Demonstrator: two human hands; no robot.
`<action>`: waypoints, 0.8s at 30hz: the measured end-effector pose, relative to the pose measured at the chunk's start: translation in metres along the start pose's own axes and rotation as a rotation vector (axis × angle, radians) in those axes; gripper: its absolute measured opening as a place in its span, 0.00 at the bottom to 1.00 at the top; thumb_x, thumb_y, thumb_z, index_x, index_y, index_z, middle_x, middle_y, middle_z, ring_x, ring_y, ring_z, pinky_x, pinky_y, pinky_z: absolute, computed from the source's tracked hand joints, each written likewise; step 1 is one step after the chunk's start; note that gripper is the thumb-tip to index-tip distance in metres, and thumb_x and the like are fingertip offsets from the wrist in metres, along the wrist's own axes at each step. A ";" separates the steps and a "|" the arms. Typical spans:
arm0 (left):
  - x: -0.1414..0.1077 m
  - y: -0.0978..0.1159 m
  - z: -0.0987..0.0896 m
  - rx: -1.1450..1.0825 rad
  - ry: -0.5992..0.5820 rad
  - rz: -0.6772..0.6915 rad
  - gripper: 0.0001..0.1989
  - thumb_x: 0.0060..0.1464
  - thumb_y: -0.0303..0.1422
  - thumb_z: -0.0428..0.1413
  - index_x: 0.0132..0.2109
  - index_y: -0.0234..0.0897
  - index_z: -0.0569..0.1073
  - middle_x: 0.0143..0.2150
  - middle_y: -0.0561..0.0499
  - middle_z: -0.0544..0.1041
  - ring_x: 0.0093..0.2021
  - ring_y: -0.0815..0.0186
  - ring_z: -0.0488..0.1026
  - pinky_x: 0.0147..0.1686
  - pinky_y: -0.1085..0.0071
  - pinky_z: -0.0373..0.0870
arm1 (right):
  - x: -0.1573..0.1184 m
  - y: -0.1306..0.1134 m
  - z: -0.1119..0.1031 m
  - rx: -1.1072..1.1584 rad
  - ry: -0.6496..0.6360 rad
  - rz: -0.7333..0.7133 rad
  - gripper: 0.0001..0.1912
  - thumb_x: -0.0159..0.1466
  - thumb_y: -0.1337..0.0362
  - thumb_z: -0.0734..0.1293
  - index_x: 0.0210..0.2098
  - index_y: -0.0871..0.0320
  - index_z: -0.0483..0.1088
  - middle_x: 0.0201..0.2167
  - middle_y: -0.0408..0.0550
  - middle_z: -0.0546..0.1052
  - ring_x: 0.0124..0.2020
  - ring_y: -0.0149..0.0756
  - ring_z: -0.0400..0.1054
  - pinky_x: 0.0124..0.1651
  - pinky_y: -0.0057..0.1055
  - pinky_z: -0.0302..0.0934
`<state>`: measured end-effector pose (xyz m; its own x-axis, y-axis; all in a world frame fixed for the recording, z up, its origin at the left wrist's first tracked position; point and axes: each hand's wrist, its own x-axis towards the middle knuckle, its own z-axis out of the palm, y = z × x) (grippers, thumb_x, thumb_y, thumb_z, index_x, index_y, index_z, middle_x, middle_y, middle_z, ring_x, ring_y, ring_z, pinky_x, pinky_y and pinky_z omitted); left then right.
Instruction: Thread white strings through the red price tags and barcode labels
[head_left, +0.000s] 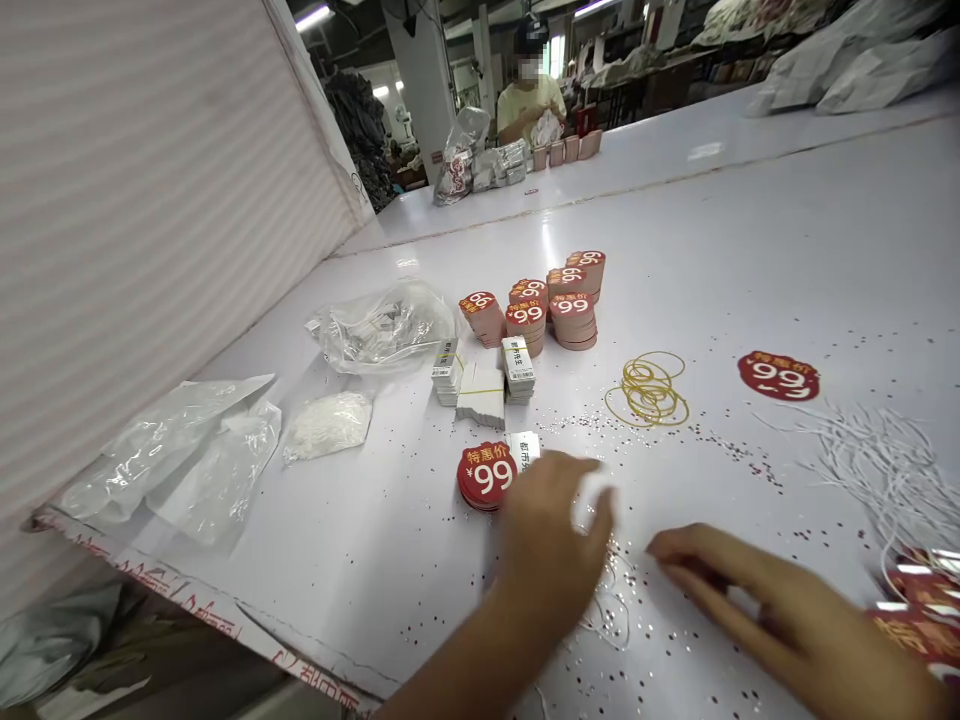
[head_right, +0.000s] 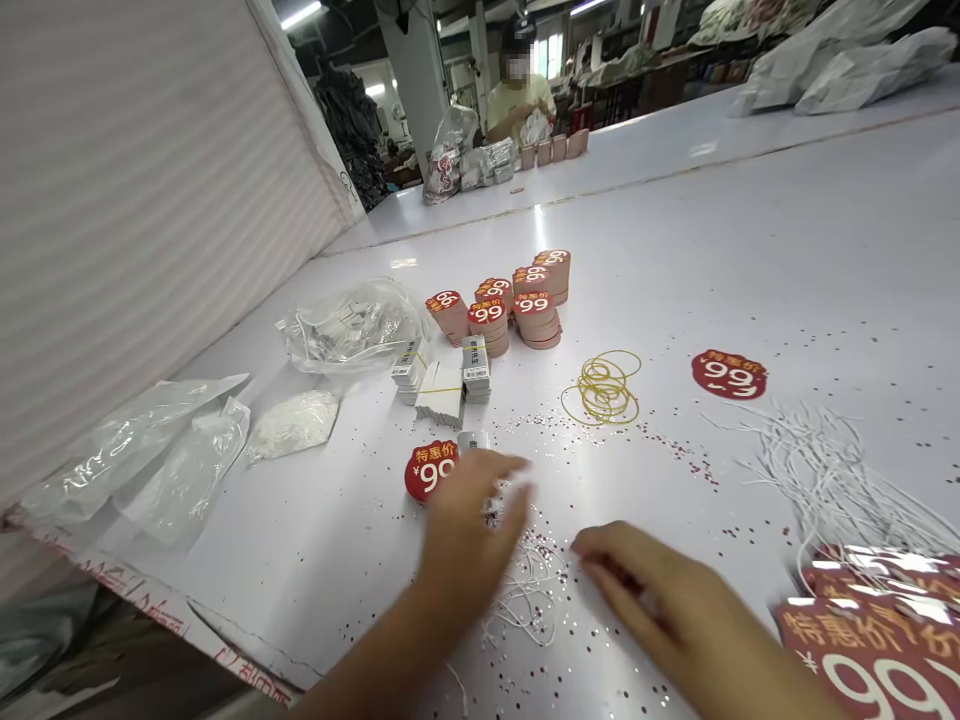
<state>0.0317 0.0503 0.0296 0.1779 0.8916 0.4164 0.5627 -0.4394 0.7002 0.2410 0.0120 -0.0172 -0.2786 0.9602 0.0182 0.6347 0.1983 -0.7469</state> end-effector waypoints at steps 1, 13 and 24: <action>0.002 -0.015 -0.018 0.059 0.093 -0.133 0.10 0.63 0.30 0.52 0.48 0.38 0.76 0.44 0.45 0.79 0.44 0.57 0.75 0.44 0.58 0.75 | 0.003 -0.012 0.012 -0.002 -0.074 -0.013 0.15 0.72 0.49 0.57 0.43 0.47 0.71 0.38 0.44 0.80 0.37 0.39 0.77 0.38 0.34 0.73; -0.014 -0.078 -0.044 0.202 0.131 -0.394 0.15 0.63 0.35 0.54 0.54 0.35 0.73 0.49 0.42 0.76 0.48 0.54 0.74 0.49 0.56 0.72 | 0.024 -0.029 0.054 -0.345 -0.123 -0.052 0.21 0.72 0.57 0.50 0.30 0.53 0.68 0.29 0.49 0.73 0.29 0.46 0.71 0.33 0.46 0.67; -0.017 -0.076 -0.038 0.269 0.196 -0.347 0.15 0.65 0.33 0.51 0.54 0.33 0.74 0.48 0.41 0.76 0.47 0.53 0.74 0.49 0.52 0.70 | 0.003 -0.048 0.014 -0.093 0.072 0.048 0.11 0.70 0.48 0.58 0.39 0.42 0.67 0.29 0.43 0.74 0.27 0.42 0.69 0.30 0.37 0.66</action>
<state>-0.0447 0.0645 -0.0092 -0.1983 0.9318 0.3041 0.7553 -0.0525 0.6533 0.1993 0.0029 0.0092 -0.1957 0.9801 0.0342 0.7113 0.1659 -0.6830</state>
